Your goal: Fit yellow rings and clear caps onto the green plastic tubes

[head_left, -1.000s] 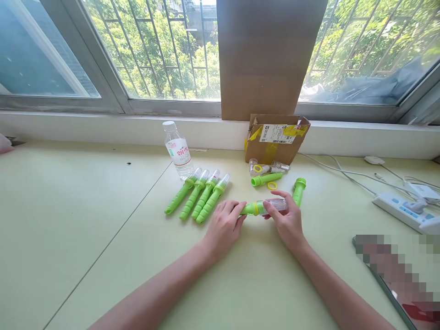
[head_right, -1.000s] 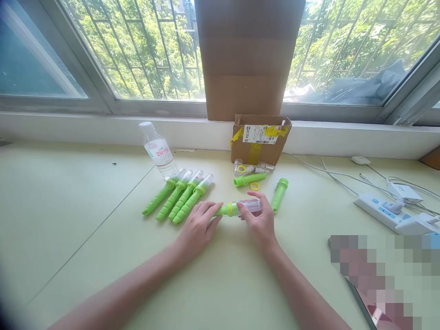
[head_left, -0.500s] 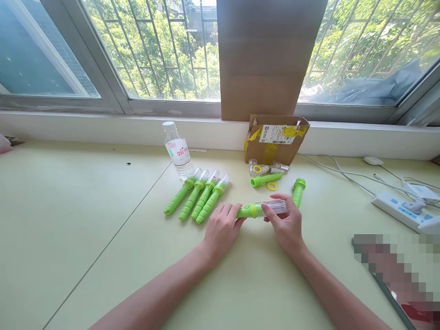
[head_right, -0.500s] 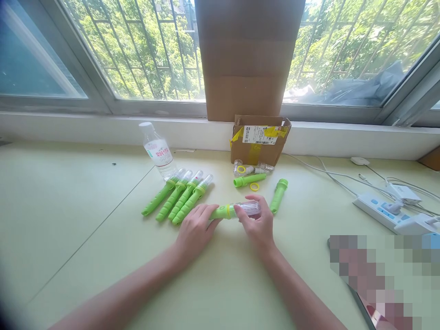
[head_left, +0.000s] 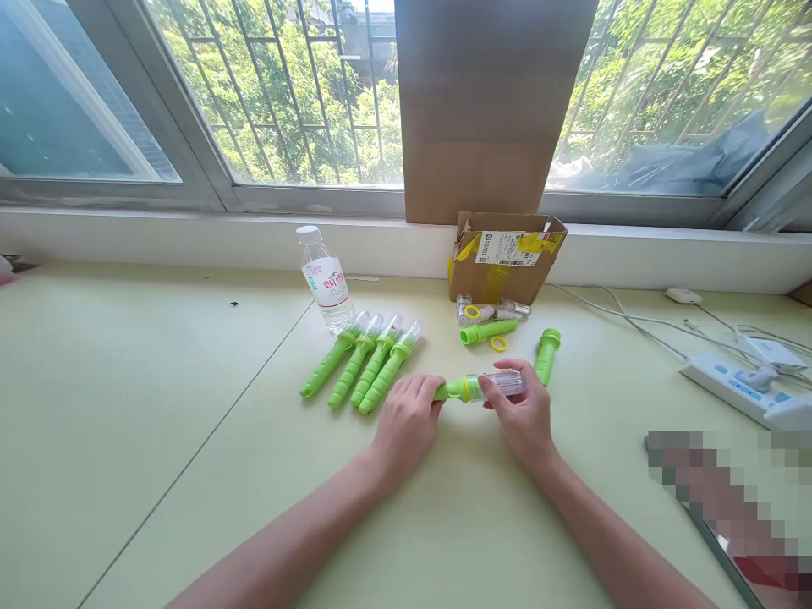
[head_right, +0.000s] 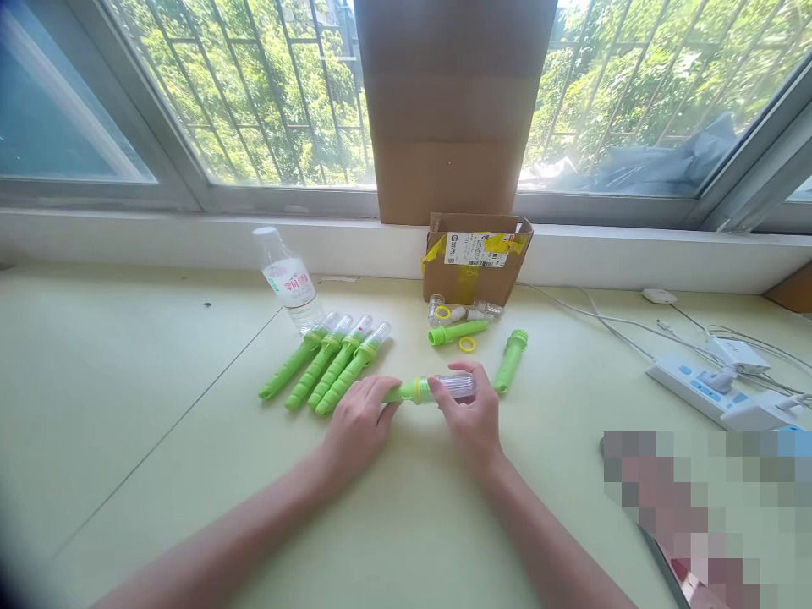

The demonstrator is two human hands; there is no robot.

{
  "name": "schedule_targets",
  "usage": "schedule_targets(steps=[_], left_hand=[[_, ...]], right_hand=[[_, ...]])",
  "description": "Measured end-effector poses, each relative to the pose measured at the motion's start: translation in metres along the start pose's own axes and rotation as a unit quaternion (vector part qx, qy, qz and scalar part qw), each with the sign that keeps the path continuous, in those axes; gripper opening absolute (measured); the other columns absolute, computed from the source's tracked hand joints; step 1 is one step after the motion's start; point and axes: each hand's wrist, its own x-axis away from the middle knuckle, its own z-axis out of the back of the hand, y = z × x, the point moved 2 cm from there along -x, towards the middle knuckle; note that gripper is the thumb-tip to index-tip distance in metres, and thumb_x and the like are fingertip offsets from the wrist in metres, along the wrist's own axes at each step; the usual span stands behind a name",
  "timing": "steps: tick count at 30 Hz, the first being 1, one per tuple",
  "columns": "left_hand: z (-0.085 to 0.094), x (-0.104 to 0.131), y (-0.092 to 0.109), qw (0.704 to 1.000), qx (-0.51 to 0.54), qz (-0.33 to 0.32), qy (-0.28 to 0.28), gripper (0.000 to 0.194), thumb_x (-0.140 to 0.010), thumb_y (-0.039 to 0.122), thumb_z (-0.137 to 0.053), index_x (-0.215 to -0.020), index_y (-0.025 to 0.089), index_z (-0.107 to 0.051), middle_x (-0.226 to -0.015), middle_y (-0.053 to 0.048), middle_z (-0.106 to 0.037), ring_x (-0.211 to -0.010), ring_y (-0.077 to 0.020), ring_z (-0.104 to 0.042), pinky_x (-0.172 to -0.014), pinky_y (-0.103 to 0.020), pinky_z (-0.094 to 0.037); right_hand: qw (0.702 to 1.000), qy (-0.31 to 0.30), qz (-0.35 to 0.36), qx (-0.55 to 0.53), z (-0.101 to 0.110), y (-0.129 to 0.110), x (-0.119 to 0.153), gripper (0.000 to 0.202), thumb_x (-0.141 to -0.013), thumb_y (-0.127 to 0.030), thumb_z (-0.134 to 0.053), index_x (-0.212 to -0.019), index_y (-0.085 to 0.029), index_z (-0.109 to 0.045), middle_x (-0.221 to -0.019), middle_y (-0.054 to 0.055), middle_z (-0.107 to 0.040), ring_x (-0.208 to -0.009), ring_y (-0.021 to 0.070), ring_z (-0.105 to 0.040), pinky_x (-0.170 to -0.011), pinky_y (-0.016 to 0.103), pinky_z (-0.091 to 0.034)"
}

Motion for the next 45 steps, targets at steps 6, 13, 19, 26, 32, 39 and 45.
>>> schedule_targets(steps=[6, 13, 19, 26, 32, 39, 45], left_hand=[[0.0015, -0.0013, 0.0013, 1.0, 0.014, 0.01, -0.013, 0.016, -0.089, 0.012, -0.046, -0.104, 0.018, -0.05, -0.093, -0.007, -0.059, -0.088, -0.0226, -0.054, -0.076, -0.036, -0.047], [-0.0004, -0.0018, 0.0012, 0.999, 0.021, -0.018, -0.029, 0.031, -0.091, 0.013, -0.044, -0.122, 0.018, -0.048, -0.107, -0.01, -0.057, -0.097, -0.0241, -0.053, -0.084, -0.04, -0.047], [-0.0007, -0.0003, -0.0005, 1.0, 0.019, -0.008, 0.02, 0.02, -0.09, 0.013, -0.05, -0.109, 0.019, -0.054, -0.096, -0.006, -0.058, -0.089, -0.021, -0.054, -0.076, -0.034, -0.049], [-0.0007, 0.0006, 0.0024, 1.0, -0.02, -0.009, 0.016, 0.02, -0.088, 0.01, -0.048, -0.105, 0.017, -0.055, -0.093, -0.007, -0.053, -0.086, -0.0213, -0.051, -0.076, -0.034, -0.049], [0.0001, -0.0002, 0.0021, 1.0, -0.02, 0.0, -0.015, 0.015, -0.093, 0.015, -0.043, -0.102, 0.019, -0.054, -0.089, -0.005, -0.06, -0.08, -0.0195, -0.056, -0.071, -0.032, -0.047], [0.0018, -0.0011, 0.0051, 0.998, 0.036, -0.021, -0.046, 0.021, -0.09, 0.021, -0.05, -0.111, 0.018, -0.052, -0.09, -0.007, -0.062, -0.083, -0.0213, -0.059, -0.074, -0.034, -0.048], [-0.0002, -0.0004, 0.0021, 0.998, 0.048, -0.035, -0.021, 0.02, -0.092, 0.017, -0.048, -0.111, 0.018, -0.054, -0.093, -0.006, -0.067, -0.085, -0.021, -0.06, -0.074, -0.034, -0.049]], right_hand=[[1.0, -0.006, 0.014, -0.018, -0.001, -0.0006, 0.0014, 0.035, -0.081, -0.049, -0.063, -0.1, -0.02, -0.056, -0.074, -0.001, -0.061, -0.057, 0.0134, -0.062, -0.052, 0.026, -0.057], [1.0, 0.02, -0.023, -0.004, -0.0002, 0.0008, -0.0011, 0.036, -0.08, -0.05, -0.064, -0.097, -0.02, -0.056, -0.067, -0.002, -0.062, -0.049, 0.0129, -0.061, -0.049, 0.025, -0.055], [1.0, -0.002, -0.011, 0.004, -0.0009, 0.0002, 0.0011, 0.032, -0.08, -0.047, -0.064, -0.097, -0.02, -0.057, -0.07, -0.002, -0.061, -0.052, 0.0125, -0.061, -0.05, 0.026, -0.056], [0.999, -0.007, 0.039, 0.017, -0.0007, -0.0006, 0.0039, 0.03, -0.081, -0.043, -0.064, -0.099, -0.02, -0.057, -0.074, 0.0, -0.06, -0.061, 0.0149, -0.061, -0.051, 0.027, -0.056], [0.998, -0.011, 0.048, 0.03, -0.0005, 0.0021, 0.0033, 0.029, -0.082, -0.043, -0.062, -0.098, -0.02, -0.056, -0.073, 0.0, -0.059, -0.059, 0.0146, -0.06, -0.052, 0.028, -0.055], [0.997, 0.015, 0.062, 0.033, 0.0022, 0.0047, 0.0026, 0.028, -0.083, -0.042, -0.061, -0.1, -0.02, -0.056, -0.08, 0.002, -0.06, -0.066, 0.0162, -0.061, -0.054, 0.029, -0.056], [0.998, -0.001, 0.05, 0.024, 0.0028, 0.0029, 0.0019, 0.026, -0.083, -0.042, -0.062, -0.095, -0.02, -0.055, -0.074, 0.0, -0.058, -0.058, 0.0142, -0.06, -0.048, 0.027, -0.055]])
